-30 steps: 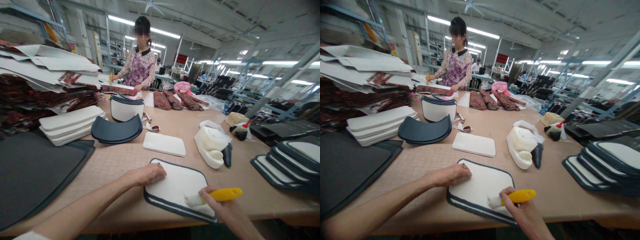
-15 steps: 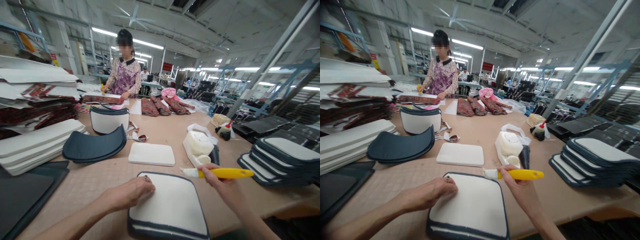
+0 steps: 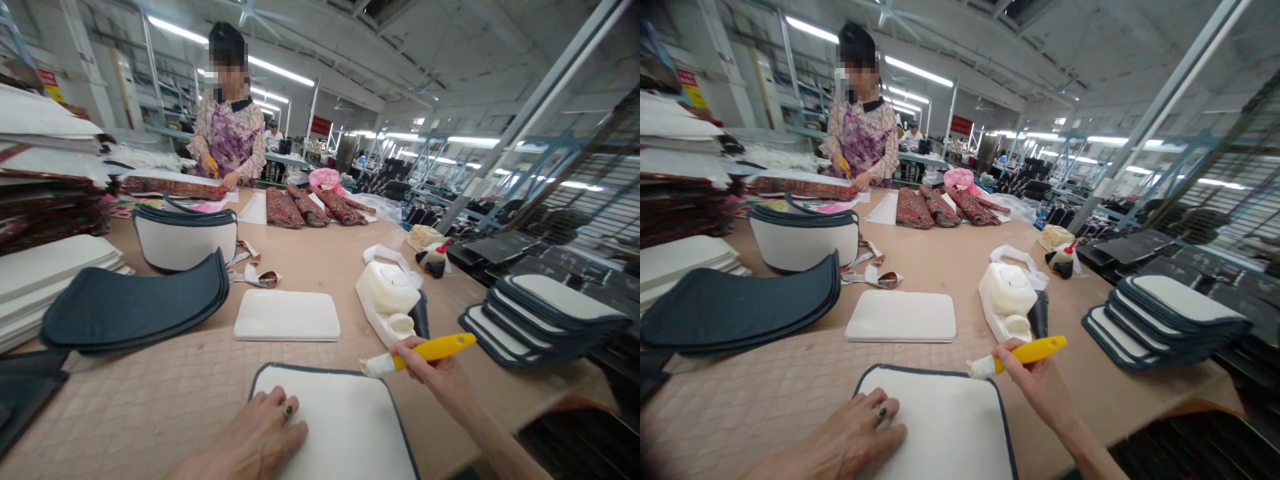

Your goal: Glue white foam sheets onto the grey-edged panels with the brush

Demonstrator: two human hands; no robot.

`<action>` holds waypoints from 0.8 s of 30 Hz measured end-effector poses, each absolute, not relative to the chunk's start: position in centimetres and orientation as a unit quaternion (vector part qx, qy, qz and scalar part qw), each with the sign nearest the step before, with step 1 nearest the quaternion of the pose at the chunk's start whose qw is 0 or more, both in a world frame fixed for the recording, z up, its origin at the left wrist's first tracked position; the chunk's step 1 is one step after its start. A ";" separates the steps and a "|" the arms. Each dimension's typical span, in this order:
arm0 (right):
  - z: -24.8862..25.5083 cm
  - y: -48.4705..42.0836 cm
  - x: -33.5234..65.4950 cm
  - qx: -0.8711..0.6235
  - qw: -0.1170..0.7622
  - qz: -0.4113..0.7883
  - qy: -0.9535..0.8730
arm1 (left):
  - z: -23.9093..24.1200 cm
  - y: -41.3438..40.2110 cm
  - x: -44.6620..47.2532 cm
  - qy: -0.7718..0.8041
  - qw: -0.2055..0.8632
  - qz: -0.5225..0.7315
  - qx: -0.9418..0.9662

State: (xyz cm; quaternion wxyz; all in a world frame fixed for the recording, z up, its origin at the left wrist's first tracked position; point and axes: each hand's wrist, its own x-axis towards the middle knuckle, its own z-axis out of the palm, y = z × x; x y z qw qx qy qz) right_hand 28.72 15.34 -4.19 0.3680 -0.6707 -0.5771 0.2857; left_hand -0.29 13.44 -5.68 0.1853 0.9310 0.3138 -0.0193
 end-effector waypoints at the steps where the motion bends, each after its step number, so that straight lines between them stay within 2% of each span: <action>1: -4.6 14.8 28.7 -0.670 0.361 0.294 -0.578 | -6.1 13.5 -0.2 0.313 0.189 -0.032 0.930; 8: -7.1 14.0 30.1 -0.669 0.327 0.305 -0.593 | -9.0 14.4 0.4 0.329 0.211 -0.086 0.916; 11: -6.6 13.3 32.6 -0.701 0.338 0.290 -0.557 | -8.4 14.0 0.4 0.322 0.216 -0.087 0.918; 14: -4.9 13.1 32.9 -0.693 0.384 0.299 -0.532 | -6.4 13.6 0.1 0.329 0.215 -0.075 0.916; 17: -3.0 14.7 30.2 -0.608 0.425 0.346 -0.574 | -4.4 14.8 -0.4 0.312 0.268 -0.028 0.911; 20: -2.4 18.0 26.6 -0.507 0.419 0.397 -0.640 | -3.9 18.1 -1.4 0.331 0.325 0.093 0.881; 22: -2.8 20.5 24.7 -0.470 0.384 0.366 -0.705 | -4.7 20.7 -2.4 0.404 0.294 0.180 0.847; 24: -3.5 22.7 23.7 -0.460 0.314 0.300 -0.774 | -5.9 22.9 -3.3 0.457 0.246 0.197 0.832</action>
